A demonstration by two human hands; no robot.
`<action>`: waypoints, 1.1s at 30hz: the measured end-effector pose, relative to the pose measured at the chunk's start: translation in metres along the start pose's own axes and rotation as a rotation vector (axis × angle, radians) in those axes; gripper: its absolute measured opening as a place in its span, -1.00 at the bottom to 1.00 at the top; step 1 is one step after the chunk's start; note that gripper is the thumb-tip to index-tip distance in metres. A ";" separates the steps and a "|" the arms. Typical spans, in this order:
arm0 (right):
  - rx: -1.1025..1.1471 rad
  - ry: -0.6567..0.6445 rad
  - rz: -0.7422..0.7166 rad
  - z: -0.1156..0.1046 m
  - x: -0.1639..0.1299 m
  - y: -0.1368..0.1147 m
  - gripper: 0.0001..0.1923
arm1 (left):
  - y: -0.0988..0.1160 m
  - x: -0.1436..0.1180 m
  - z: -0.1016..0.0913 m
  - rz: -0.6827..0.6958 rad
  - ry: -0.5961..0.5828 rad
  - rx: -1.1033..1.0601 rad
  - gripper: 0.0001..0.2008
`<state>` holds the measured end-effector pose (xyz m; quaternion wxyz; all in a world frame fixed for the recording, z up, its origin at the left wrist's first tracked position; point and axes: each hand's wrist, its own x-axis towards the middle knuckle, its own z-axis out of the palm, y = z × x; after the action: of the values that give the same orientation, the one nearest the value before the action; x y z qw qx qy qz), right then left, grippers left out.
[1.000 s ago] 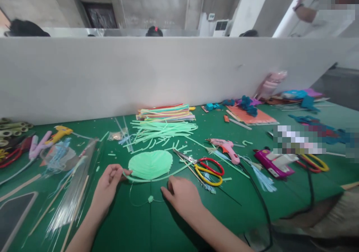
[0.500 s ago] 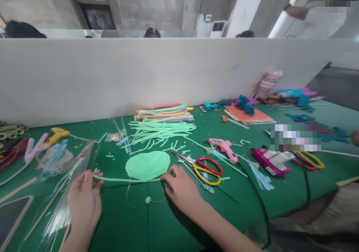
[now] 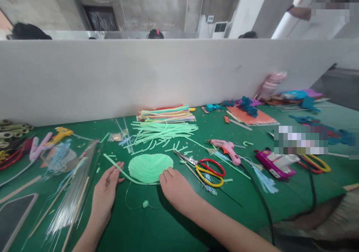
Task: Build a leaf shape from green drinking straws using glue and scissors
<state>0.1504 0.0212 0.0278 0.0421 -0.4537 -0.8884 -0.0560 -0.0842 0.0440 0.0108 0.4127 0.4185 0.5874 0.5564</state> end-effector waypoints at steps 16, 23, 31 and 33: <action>0.088 0.010 -0.218 -0.002 0.014 -0.016 -0.93 | -0.008 -0.003 0.003 0.054 -0.152 0.324 -0.57; 0.373 -0.109 -0.124 -0.012 0.026 -0.019 -0.76 | -0.006 0.002 0.000 0.080 -0.154 0.324 -0.55; 0.754 -0.075 0.078 -0.014 0.018 0.007 -0.85 | -0.004 -0.002 0.001 0.080 -0.147 0.309 -0.53; 0.886 -0.094 0.094 -0.018 0.013 0.016 -0.83 | -0.003 -0.002 0.001 0.076 -0.143 0.302 -0.52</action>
<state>0.1563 0.0383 0.0480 0.1943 -0.4337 -0.8061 0.3527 -0.0827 0.0420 0.0079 0.3648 0.5361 0.6171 0.4458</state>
